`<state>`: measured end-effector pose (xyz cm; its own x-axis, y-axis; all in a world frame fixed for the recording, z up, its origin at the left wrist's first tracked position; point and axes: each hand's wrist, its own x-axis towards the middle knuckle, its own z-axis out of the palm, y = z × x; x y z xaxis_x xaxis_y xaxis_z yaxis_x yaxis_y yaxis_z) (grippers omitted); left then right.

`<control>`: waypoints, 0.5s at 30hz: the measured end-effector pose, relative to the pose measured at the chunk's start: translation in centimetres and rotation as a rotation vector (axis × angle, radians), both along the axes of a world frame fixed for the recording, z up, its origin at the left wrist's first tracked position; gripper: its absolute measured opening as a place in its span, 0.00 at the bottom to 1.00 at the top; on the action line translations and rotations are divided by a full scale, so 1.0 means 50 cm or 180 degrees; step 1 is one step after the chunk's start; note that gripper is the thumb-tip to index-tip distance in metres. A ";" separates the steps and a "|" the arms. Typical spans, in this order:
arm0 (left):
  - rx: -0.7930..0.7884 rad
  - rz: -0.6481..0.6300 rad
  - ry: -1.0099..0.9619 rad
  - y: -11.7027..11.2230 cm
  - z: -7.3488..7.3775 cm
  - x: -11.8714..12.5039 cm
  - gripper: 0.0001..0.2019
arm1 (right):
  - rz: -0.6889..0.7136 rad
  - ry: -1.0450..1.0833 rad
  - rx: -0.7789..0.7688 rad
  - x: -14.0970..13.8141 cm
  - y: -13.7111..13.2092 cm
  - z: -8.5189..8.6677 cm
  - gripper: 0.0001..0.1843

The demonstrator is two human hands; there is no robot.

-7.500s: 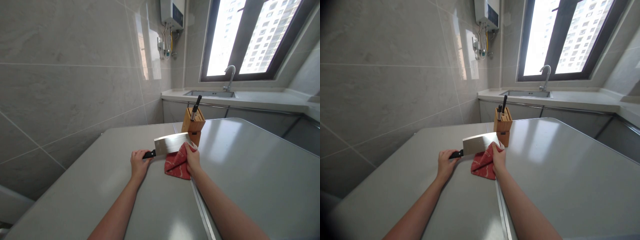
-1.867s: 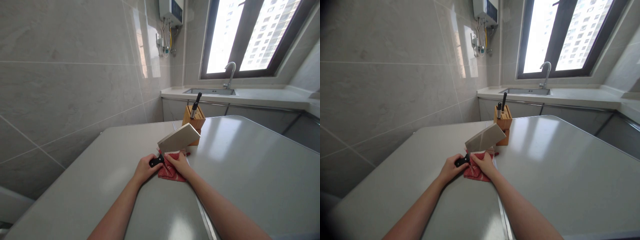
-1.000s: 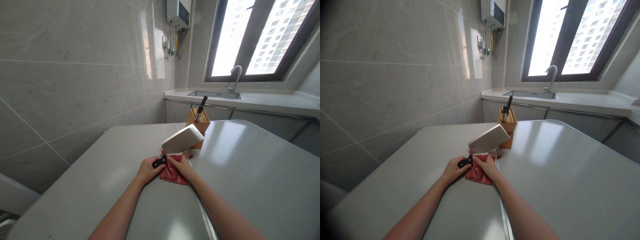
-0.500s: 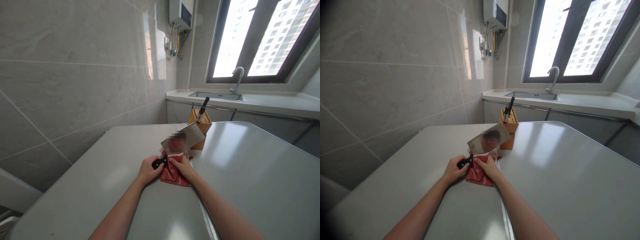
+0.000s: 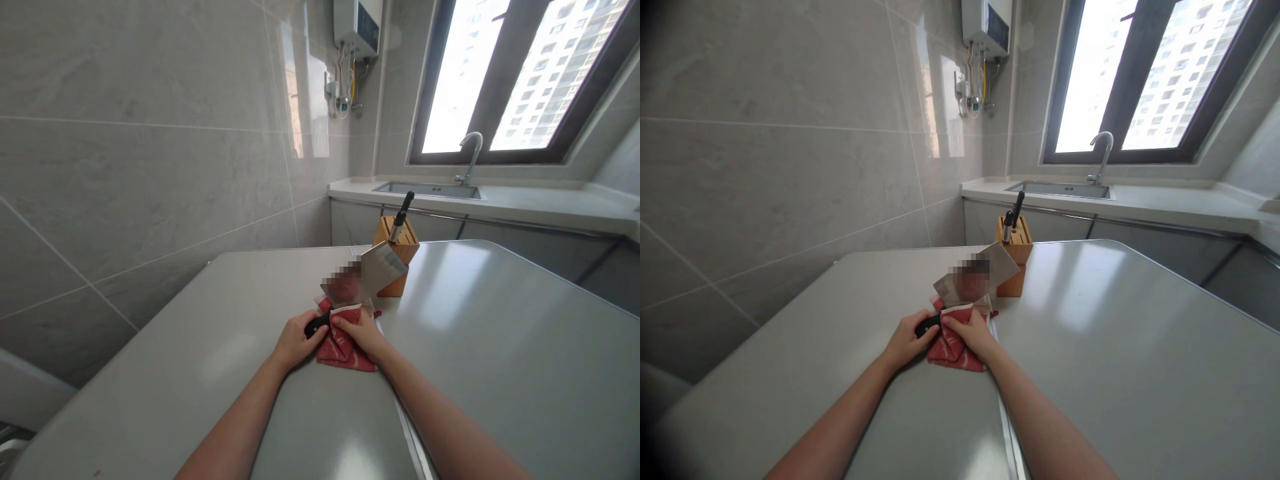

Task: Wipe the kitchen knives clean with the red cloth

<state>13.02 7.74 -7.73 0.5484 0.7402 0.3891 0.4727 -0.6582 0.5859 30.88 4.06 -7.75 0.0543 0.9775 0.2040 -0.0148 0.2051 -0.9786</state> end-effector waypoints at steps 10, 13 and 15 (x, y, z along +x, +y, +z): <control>-0.0021 -0.0175 -0.0012 -0.008 0.008 0.005 0.12 | -0.0268 0.0594 -0.0063 0.001 0.006 -0.017 0.19; -0.0006 -0.0239 0.0064 -0.009 0.007 0.006 0.12 | -0.0224 0.0722 0.0007 0.001 0.006 -0.015 0.21; 0.0011 -0.0266 0.0076 -0.009 0.006 0.007 0.12 | -0.0197 0.0717 0.0007 0.000 0.006 -0.012 0.23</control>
